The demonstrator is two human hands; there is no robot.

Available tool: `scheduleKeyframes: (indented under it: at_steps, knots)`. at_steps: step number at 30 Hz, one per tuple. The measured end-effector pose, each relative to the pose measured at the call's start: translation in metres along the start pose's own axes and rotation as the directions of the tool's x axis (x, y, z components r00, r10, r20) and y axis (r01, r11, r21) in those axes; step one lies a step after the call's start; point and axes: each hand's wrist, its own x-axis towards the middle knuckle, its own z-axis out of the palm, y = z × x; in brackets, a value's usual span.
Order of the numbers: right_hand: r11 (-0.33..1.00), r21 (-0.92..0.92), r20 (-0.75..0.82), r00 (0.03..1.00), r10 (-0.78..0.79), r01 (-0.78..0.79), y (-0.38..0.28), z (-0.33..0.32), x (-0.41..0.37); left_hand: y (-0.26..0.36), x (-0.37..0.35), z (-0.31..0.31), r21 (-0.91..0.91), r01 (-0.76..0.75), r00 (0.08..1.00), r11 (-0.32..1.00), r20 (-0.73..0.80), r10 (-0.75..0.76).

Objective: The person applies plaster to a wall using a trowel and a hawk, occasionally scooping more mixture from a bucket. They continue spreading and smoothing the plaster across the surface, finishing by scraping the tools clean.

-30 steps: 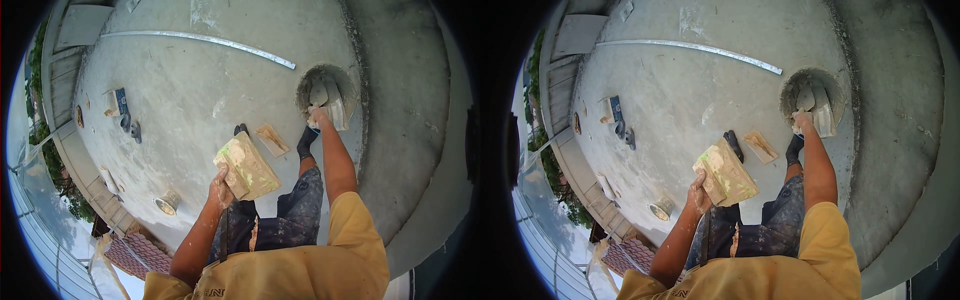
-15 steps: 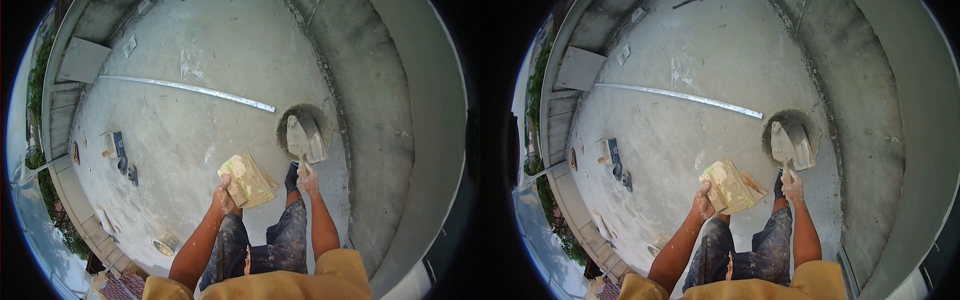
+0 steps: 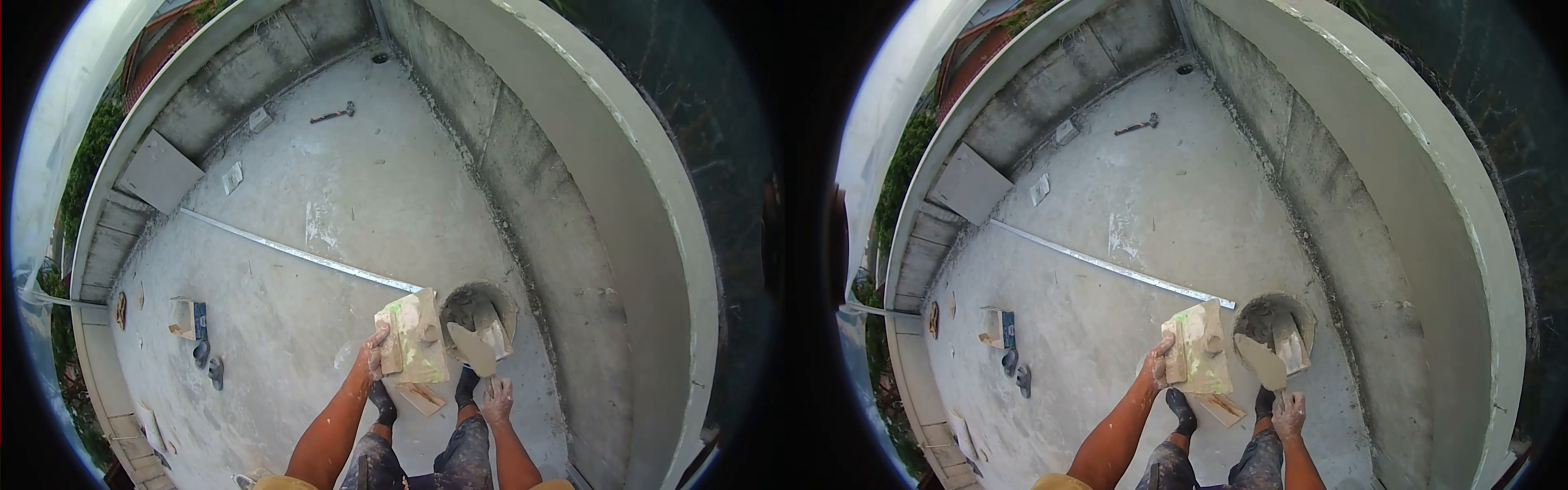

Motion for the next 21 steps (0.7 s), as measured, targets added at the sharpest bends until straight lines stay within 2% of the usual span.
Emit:
scheduleKeyframes:
  at_steps: [1, 3, 4, 7, 10, 11, 13, 15, 18, 21]
  knots:
    - [0.998, -0.020, 0.007, 0.998, 0.067, -0.067, 0.004, 0.005, 0.009, 0.006, -0.009, -0.001, -0.055, -0.009, 0.999, 0.998, 0.049, 0.012]
    - [0.959, -0.046, 0.211, 0.936, 0.281, -0.278, 0.013, 0.033, 0.040, 0.018, -0.025, -0.003, -0.164, -0.033, 0.988, 0.986, 0.142, 0.057]
    - [0.925, -0.076, 0.308, 0.873, 0.378, -0.373, 0.018, 0.051, 0.057, 0.022, -0.035, -0.002, -0.181, -0.052, 0.989, 0.982, 0.129, 0.076]
    - [0.771, 0.102, 0.420, 0.730, 0.539, -0.629, 0.025, 0.095, 0.099, 0.022, -0.077, -0.004, -0.237, -0.104, 0.985, 0.966, 0.109, 0.132]
    - [0.792, 0.276, 0.299, 0.832, 0.468, -0.544, -0.007, 0.101, 0.094, 0.010, -0.116, -0.021, -0.269, -0.133, 0.984, 0.954, 0.080, 0.160]
    - [0.883, 0.177, 0.372, 0.860, 0.348, -0.434, -0.022, 0.083, 0.089, 0.007, -0.130, -0.025, -0.340, -0.082, 0.988, 0.937, 0.098, 0.121]
    - [0.906, 0.157, 0.395, 0.866, 0.307, -0.393, -0.021, 0.083, 0.054, 0.008, -0.166, -0.022, -0.387, -0.078, 0.980, 0.919, 0.140, 0.142]
    - [0.907, 0.115, 0.619, 0.744, 0.252, -0.404, -0.055, 0.021, 0.028, 0.013, -0.194, -0.023, -0.421, -0.085, 0.975, 0.903, 0.151, 0.162]
    - [0.904, -0.063, 0.500, 0.770, 0.396, -0.423, -0.094, -0.032, -0.034, 0.034, -0.237, -0.016, -0.450, -0.121, 0.960, 0.885, 0.174, 0.220]
    - [0.969, -0.120, 0.582, 0.776, 0.245, -0.215, -0.089, -0.048, -0.093, 0.060, -0.252, -0.041, -0.465, -0.082, 0.953, 0.881, 0.222, 0.206]
